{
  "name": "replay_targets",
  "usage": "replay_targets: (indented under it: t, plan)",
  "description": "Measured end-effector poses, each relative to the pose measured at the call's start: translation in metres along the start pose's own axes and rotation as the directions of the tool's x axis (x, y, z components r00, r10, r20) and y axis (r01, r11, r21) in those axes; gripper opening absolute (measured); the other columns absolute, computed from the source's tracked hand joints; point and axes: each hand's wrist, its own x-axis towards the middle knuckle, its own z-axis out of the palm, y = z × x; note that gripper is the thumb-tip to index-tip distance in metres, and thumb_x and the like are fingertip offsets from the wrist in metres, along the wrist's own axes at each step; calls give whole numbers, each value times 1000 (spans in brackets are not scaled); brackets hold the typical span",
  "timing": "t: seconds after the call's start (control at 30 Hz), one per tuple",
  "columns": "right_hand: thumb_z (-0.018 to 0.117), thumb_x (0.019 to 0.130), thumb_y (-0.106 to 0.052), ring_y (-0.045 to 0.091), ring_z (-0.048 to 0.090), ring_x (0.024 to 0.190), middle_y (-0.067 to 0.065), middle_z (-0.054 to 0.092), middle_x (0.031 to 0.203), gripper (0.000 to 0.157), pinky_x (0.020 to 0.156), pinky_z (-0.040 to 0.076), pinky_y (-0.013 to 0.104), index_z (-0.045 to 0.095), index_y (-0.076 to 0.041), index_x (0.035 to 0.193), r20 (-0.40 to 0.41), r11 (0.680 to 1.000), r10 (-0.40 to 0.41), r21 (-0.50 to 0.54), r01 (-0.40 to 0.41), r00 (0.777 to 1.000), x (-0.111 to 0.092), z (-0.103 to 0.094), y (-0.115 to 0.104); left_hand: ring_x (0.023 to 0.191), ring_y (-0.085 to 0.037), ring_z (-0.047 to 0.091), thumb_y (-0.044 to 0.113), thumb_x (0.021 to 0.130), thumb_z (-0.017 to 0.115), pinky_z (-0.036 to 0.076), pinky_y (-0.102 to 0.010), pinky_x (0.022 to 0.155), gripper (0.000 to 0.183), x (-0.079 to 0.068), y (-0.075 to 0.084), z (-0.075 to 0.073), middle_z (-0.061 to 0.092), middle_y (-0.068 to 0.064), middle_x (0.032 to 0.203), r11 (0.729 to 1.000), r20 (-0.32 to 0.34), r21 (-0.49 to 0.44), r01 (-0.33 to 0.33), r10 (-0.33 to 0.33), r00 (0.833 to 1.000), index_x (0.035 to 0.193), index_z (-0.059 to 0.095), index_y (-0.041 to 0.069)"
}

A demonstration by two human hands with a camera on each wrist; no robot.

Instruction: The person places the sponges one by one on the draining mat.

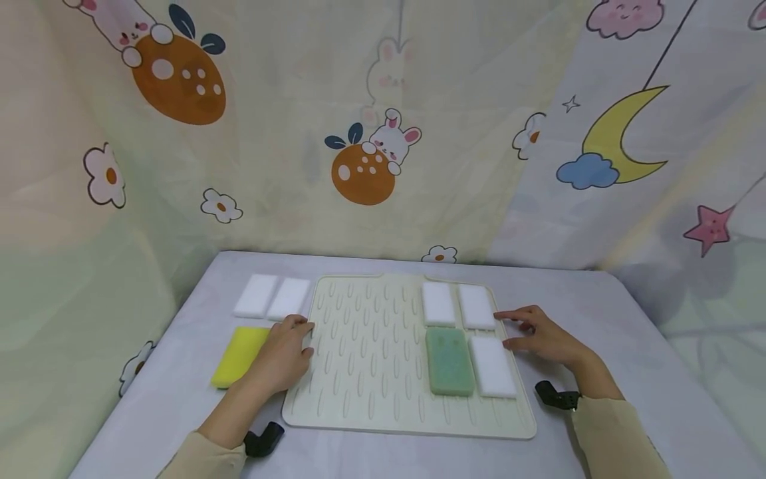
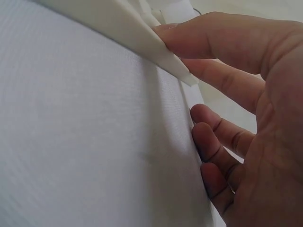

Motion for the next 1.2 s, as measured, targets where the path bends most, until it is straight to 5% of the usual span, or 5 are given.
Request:
replay_targets:
  t: [0.7,0.93,1.2]
  plan:
    - [84,85,-35,33,42,122,18,37,146,65,91,40,38,62,-22,144,-2,999,31,15,-31,1000,-3,0,-3,137,-42,51,10,94,71,45,-56,113,60,-8,9,-17,44,-26,154,999,50,-18,-43,43,998,147,50,-9]
    - [84,85,-37,32,42,122,18,38,147,65,90,41,38,62,-23,145,-5,999,39,-1,-39,999,-1,0,-1,134,-40,54,14,89,77,47,-56,109,64,-12,9,-36,49,-21,150,998,57,-36,-57,59,997,146,53,-5]
    - [84,85,-36,32,42,122,17,38,146,64,91,40,38,62,-24,144,-7,999,35,10,-35,999,0,0,2,135,-49,47,28,80,88,49,-63,99,81,-19,-9,-63,46,-23,152,994,70,68,-88,83,994,147,54,-2]
